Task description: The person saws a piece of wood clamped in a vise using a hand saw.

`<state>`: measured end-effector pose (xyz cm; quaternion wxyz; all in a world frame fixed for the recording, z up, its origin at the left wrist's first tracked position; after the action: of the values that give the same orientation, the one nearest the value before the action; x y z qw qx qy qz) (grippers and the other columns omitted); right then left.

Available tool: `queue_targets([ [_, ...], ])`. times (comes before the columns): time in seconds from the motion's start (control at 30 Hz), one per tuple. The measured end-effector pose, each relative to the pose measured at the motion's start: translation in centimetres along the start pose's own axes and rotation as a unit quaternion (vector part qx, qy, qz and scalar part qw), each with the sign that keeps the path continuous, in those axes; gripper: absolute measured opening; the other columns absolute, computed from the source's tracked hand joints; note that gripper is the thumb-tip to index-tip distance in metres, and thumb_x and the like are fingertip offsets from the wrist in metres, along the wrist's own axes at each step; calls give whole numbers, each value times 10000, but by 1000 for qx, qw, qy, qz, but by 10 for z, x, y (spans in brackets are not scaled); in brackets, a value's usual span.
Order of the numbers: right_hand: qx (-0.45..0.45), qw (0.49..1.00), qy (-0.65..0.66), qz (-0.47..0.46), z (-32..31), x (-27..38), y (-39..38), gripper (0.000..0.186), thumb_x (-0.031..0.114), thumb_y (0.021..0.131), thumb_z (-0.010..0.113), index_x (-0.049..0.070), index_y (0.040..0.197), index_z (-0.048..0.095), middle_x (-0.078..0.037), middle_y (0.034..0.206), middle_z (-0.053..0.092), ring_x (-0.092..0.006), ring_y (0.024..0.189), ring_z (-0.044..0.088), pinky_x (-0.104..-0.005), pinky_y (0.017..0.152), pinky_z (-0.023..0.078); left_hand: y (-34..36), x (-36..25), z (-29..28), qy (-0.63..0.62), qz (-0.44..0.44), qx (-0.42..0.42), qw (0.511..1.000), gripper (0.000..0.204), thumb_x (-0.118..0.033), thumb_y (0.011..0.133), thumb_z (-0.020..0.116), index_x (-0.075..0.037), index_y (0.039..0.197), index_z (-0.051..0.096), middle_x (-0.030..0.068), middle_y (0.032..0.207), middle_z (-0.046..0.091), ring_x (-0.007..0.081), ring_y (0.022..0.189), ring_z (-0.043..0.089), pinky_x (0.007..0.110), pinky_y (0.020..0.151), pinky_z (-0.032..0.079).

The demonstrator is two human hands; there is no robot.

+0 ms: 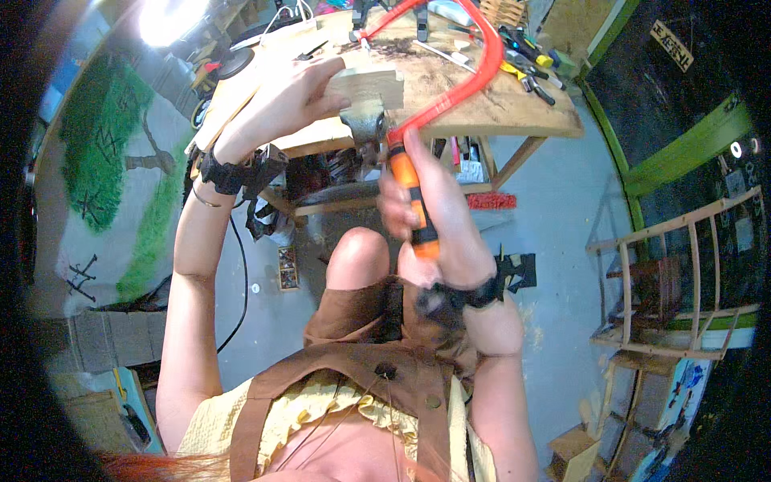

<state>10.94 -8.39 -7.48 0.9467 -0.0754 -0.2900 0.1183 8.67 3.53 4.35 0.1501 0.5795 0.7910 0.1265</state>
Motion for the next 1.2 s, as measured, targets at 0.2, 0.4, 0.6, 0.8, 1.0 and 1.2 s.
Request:
queue_targets([
  [0.2,-104,991,-19,-87,-1,14,4,402,492,888,366,99,911,449,46,449,308,-36,288,305,-180,247,284,-2,-5,-8,37,-40,38,998,235,-241,756,588,-47,877,533,152,738,594,317,729,591,393,623,459],
  [0.4,-99,993,23,-61,2,2,-13,377,471,897,363,112,960,461,38,459,325,-42,277,296,-185,234,262,0,-5,-4,12,43,-24,999,259,-254,760,614,-48,879,510,139,672,553,300,660,556,377,570,427],
  [0.6,-104,993,10,-46,3,12,7,386,469,900,358,95,867,447,43,456,328,-39,278,312,-177,245,274,-4,2,-4,36,-33,25,998,280,-259,746,617,-48,911,536,147,739,592,314,731,586,395,628,455],
  [0.8,-28,998,49,-41,11,7,-25,413,499,886,368,107,759,400,47,468,325,-46,297,303,-191,264,260,4,-8,-3,6,35,-8,999,262,-243,751,607,-47,904,525,156,756,591,321,740,582,403,640,451],
  [1.0,-83,996,38,-10,13,18,14,498,536,864,385,127,581,360,57,390,287,-41,269,315,-175,250,273,-3,5,-4,13,-37,29,999,282,-254,749,606,-50,929,529,151,759,595,315,744,587,401,637,452],
  [1.2,-3,997,79,4,13,-6,-25,492,550,877,319,110,663,379,54,429,292,-54,274,271,-194,273,254,-9,0,-9,-37,56,-74,995,334,-221,745,635,-17,982,516,127,624,542,272,585,541,355,544,418],
])
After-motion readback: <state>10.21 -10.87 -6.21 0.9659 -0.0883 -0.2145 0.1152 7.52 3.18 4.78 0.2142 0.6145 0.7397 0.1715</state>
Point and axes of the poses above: each hand's wrist, its own y-axis towards the middle knuckle, its own z-axis out of the palm, x = y × z, the point moved 10 cm from there along y, towards the middle knuckle
